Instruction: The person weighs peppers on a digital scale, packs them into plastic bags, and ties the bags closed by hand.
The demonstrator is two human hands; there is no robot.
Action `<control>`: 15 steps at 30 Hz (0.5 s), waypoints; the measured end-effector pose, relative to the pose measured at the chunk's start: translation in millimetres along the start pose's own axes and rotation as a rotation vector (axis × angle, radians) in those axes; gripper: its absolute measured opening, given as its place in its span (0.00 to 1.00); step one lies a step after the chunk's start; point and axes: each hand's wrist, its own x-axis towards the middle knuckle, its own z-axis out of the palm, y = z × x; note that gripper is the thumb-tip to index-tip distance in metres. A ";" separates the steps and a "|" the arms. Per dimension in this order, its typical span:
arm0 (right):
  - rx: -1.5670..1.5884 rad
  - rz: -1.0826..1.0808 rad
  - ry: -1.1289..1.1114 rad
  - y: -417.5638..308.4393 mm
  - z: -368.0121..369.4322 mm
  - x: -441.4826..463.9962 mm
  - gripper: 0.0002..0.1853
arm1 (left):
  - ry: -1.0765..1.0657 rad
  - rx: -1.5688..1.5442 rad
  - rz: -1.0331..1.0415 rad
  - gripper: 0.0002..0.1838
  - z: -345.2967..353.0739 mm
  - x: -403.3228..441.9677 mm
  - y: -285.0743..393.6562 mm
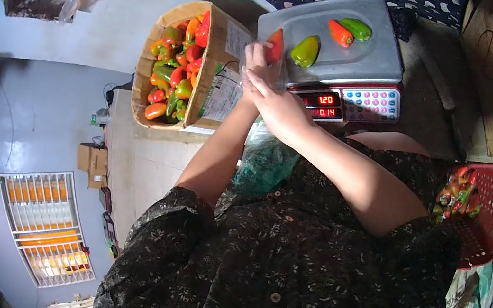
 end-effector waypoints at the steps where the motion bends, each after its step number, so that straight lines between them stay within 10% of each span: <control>1: -0.016 0.030 -0.031 1.5 2.4 -1.2 0.28 | -0.068 -0.022 0.011 0.23 2.0 -2.4 -4.2; 7: 0.056 0.199 -0.107 9.0 -7.3 6.2 0.30 | -0.276 -0.044 0.208 0.23 -42.2 6.3 34.0; 10: 0.176 0.229 0.094 14.4 -4.5 11.4 0.31 | -0.989 0.123 -0.188 0.19 -103.2 35.3 55.7; 15: 0.076 0.280 -0.038 17.5 -4.7 9.6 0.22 | -0.521 -0.120 -0.206 0.12 -126.9 71.1 80.3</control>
